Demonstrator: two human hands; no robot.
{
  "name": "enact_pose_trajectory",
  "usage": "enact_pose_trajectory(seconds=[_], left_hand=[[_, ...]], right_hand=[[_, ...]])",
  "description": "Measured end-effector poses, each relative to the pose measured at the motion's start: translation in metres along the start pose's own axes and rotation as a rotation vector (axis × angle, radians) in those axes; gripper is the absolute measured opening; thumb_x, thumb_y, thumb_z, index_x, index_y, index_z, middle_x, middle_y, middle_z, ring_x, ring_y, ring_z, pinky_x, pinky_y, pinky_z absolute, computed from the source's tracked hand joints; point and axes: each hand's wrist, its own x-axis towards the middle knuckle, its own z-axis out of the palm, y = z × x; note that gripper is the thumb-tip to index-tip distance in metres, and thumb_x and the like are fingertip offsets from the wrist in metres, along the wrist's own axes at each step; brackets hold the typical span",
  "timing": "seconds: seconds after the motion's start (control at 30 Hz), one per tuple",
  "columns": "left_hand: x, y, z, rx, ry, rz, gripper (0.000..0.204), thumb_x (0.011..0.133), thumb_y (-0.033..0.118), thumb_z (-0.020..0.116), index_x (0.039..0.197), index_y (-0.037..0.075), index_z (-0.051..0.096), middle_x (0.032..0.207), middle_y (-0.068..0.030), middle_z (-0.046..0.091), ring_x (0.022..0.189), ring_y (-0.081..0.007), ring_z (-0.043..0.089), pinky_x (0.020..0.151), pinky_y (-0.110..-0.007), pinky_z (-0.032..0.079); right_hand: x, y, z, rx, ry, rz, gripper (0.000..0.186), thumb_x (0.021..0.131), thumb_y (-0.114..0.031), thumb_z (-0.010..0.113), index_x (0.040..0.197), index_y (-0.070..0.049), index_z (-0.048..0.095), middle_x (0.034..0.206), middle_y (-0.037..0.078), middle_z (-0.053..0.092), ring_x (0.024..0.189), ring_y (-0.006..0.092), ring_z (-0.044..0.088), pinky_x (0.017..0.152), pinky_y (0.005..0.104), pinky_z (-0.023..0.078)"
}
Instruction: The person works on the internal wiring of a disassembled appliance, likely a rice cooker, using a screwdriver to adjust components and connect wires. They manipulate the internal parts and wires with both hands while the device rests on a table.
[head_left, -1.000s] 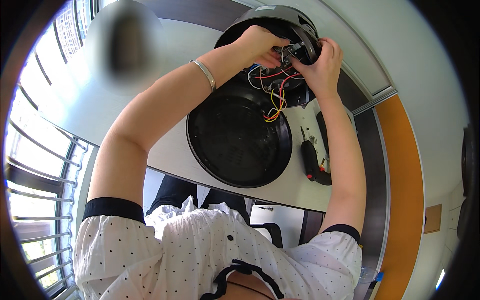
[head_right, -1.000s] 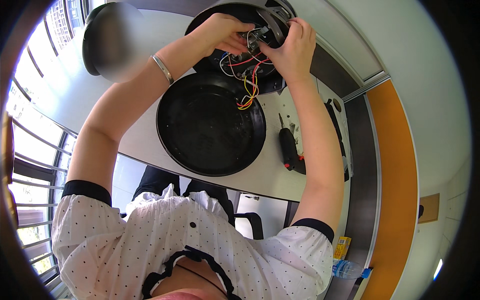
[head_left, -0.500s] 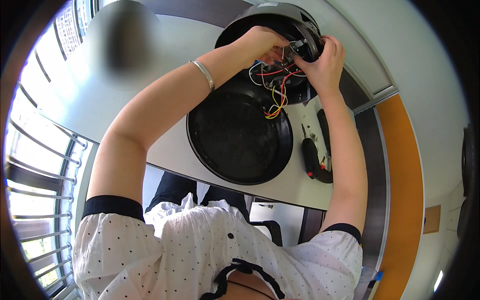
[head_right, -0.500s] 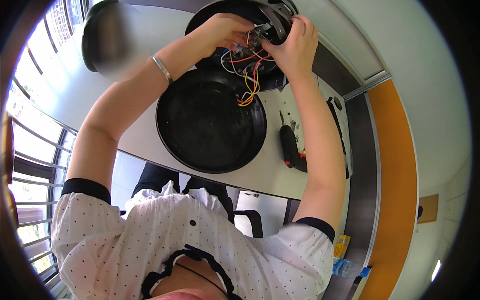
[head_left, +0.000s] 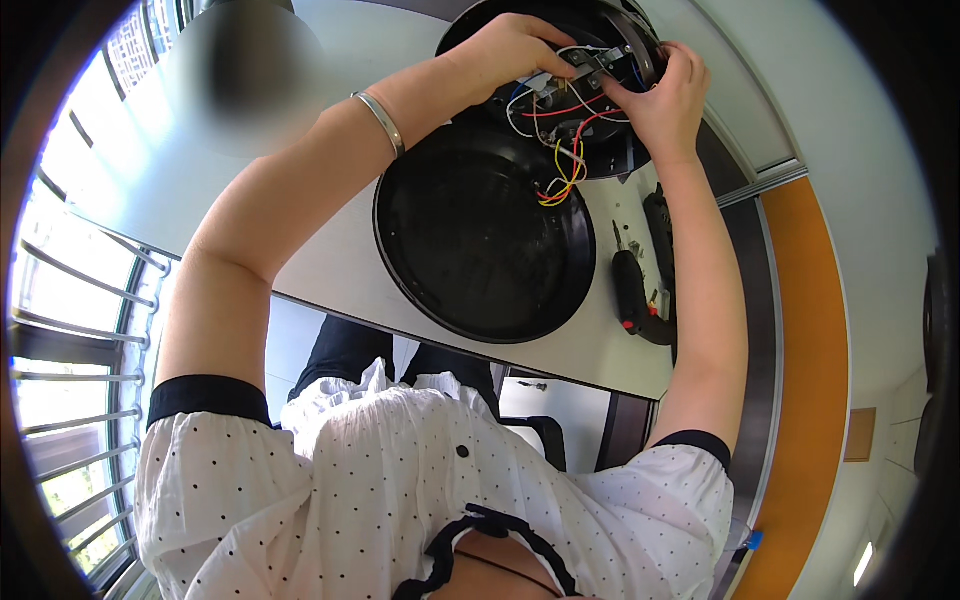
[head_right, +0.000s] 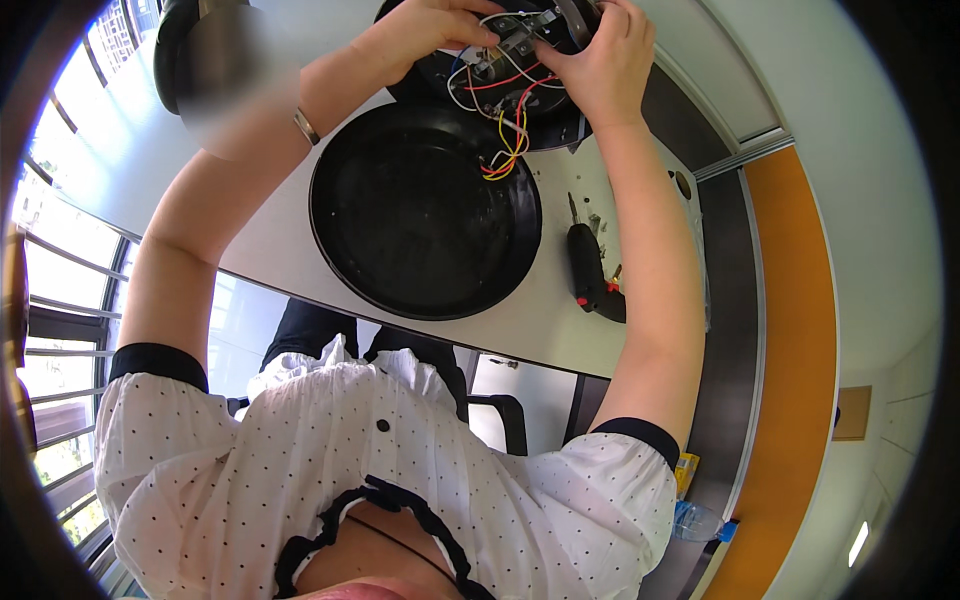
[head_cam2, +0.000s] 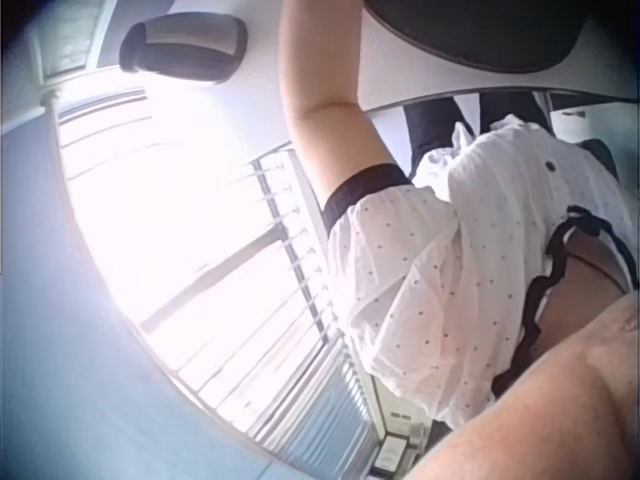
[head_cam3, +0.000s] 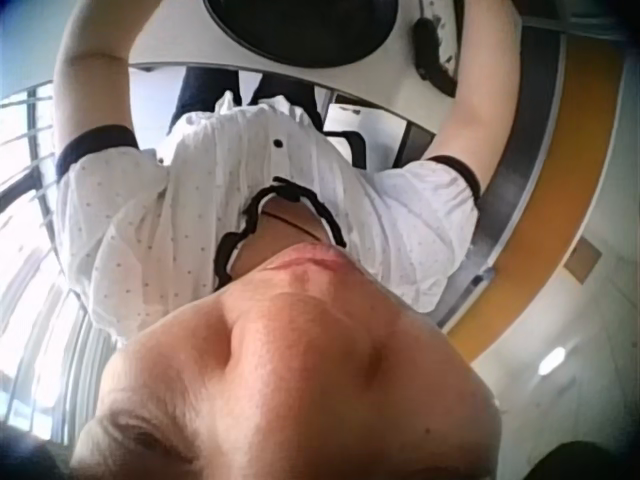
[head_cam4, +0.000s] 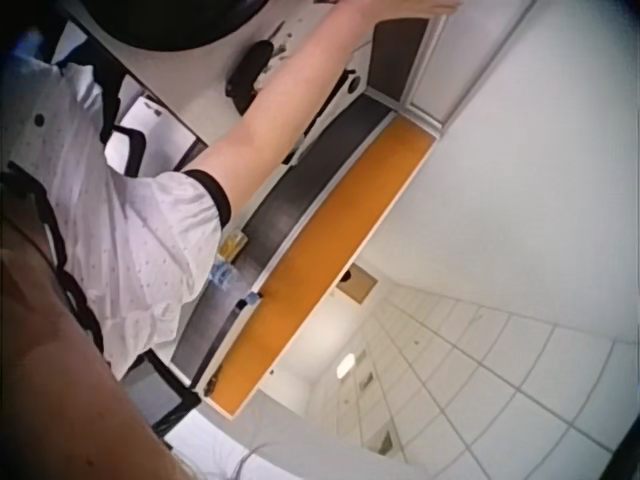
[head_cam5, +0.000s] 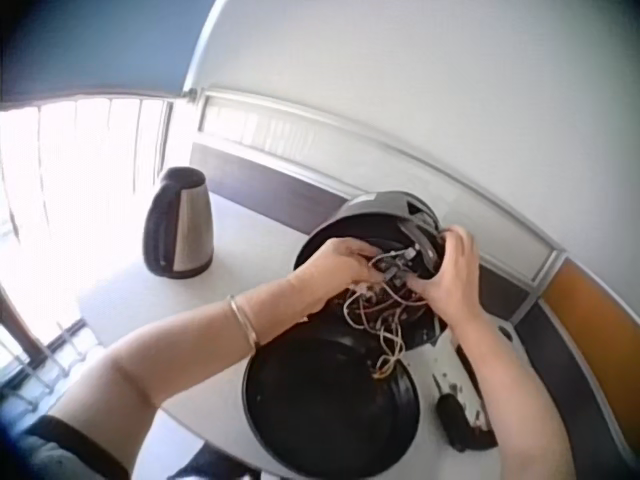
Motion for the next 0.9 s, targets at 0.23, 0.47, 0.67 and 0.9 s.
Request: enact_pose_trajectory(seconds=[0.23,0.47,0.67,0.9], left_hand=[[-0.003,0.012,-0.014,-0.129,0.04,-0.031,0.029,0.075,0.003,0.071,0.102,-0.006,0.068,0.08,-0.0104,0.068,0.067,-0.016,0.061,0.059,-0.028,0.049],[0.003,0.008,-0.016,-0.15,0.116,-0.019,0.022,0.075,0.002,0.072,0.095,-0.007,0.069,0.074,-0.0105,0.067,0.061,-0.0165,0.061,0.054,-0.028,0.048],[0.003,0.002,-0.017,-0.03,0.151,0.078,0.02,0.071,0.002,0.074,0.089,-0.007,0.071,0.076,-0.0124,0.069,0.064,-0.0194,0.063,0.059,-0.029,0.051],[-0.001,0.006,-0.024,0.143,0.167,0.053,0.018,0.069,0.004,0.075,0.085,-0.004,0.073,0.073,-0.0122,0.069,0.066,-0.0199,0.065,0.065,-0.033,0.053]], right_hand=[[0.0,0.001,0.0,0.017,-0.016,0.005,0.066,0.058,-0.029,0.088,0.105,0.002,0.054,0.113,0.015,0.054,0.108,0.0348,0.049,0.092,0.0423,0.043],[0.0,0.002,0.001,0.008,-0.024,0.017,0.065,0.058,-0.03,0.088,0.104,0.002,0.055,0.114,0.014,0.053,0.108,0.0347,0.049,0.093,0.0421,0.042],[-0.001,0.005,0.002,-0.009,-0.026,-0.029,0.066,0.059,-0.03,0.088,0.105,0.002,0.054,0.115,0.015,0.053,0.108,0.0346,0.049,0.094,0.0422,0.042],[0.0,0.002,0.002,0.005,-0.036,0.003,0.066,0.059,-0.031,0.087,0.105,0.002,0.054,0.115,0.015,0.053,0.109,0.0351,0.048,0.094,0.0424,0.041]])
